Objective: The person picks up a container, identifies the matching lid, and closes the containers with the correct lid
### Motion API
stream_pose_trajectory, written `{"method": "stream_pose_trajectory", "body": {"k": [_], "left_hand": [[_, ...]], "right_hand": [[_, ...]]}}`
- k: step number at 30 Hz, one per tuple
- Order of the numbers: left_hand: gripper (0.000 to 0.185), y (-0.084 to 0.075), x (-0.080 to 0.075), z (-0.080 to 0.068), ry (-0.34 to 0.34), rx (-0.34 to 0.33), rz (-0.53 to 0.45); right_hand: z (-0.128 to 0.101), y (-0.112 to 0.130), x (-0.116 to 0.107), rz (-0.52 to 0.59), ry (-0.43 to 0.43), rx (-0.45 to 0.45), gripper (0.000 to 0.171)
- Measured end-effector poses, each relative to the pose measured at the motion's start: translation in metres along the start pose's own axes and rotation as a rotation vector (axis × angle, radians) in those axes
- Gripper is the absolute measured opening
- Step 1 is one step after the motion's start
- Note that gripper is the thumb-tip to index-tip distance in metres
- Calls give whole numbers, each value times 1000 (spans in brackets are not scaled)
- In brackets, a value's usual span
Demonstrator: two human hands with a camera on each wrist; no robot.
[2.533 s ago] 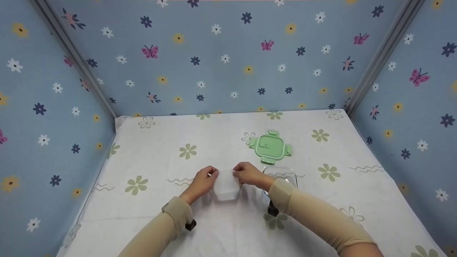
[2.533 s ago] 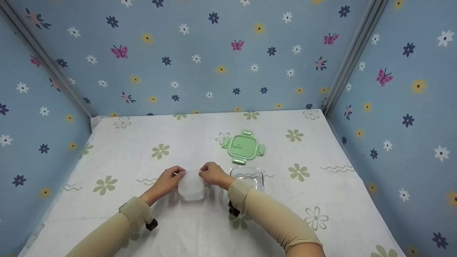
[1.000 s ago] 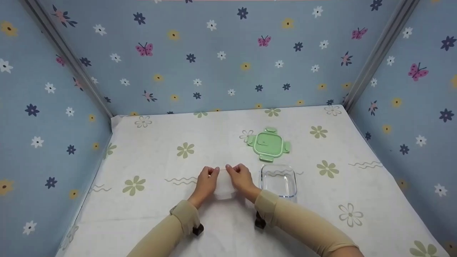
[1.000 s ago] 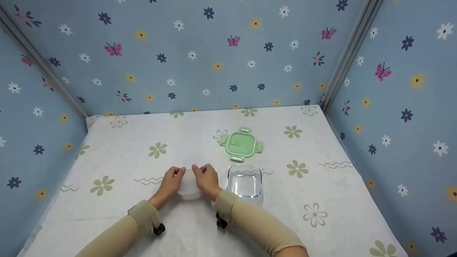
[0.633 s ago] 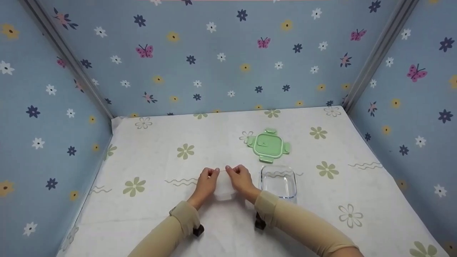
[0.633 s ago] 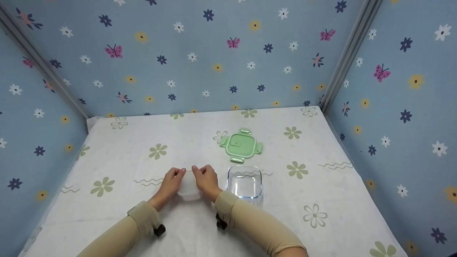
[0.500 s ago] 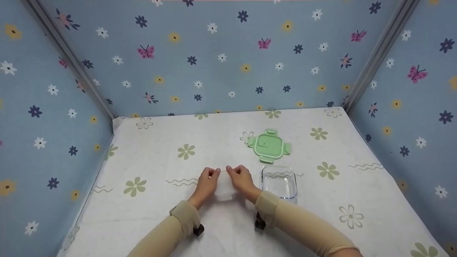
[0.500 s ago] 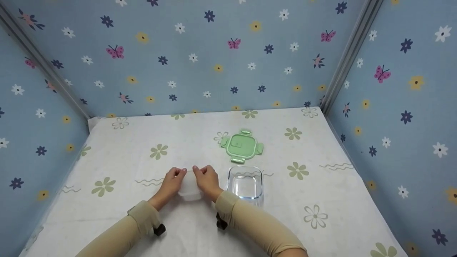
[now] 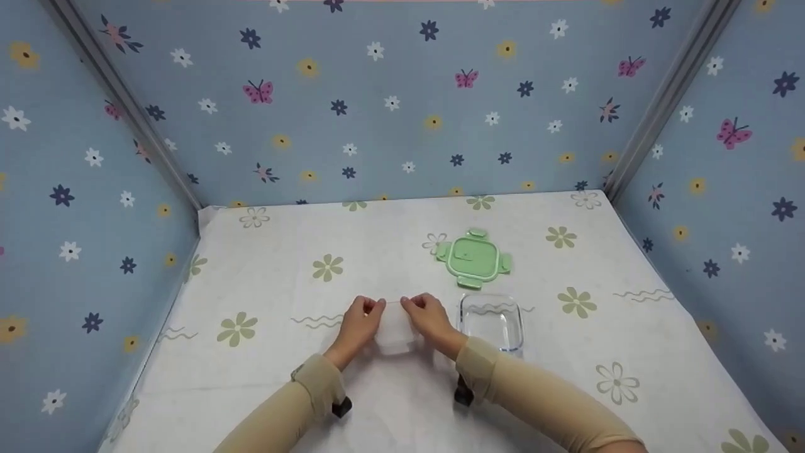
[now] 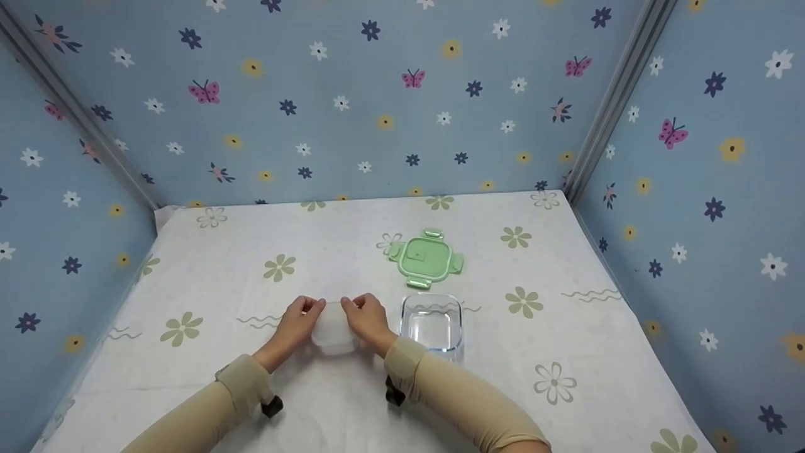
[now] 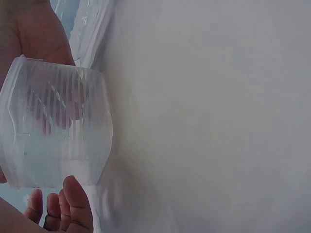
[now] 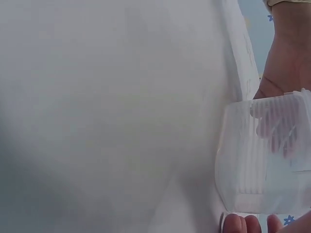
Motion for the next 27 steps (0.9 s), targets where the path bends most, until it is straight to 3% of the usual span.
{"method": "stream_pose_trajectory", "body": {"k": [6, 17, 22, 27], "left_hand": [[33, -51, -17, -43, 102, -43, -51], [38, -49, -21, -50, 176, -51, -126], [40, -49, -22, -51, 189, -45, -154], [42, -50, -22, -52, 203, -46, -194]], "right_hand": [[-6, 2, -7, -8, 48, 26, 41], [-12, 1, -14, 12, 67, 21, 34], [-12, 0, -15, 61, 95, 40, 40], [-13, -1, -15, 147, 100, 41, 34]]}}
Point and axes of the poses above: each hand's wrist, its own z-axis towards the middle knuckle, its own x-axis out of the palm, y = z × x, the point moved 4 cm from there along z, towards the middle knuckle, and after that the axes turned 10 degrees about -z, right-handed, at the moved point
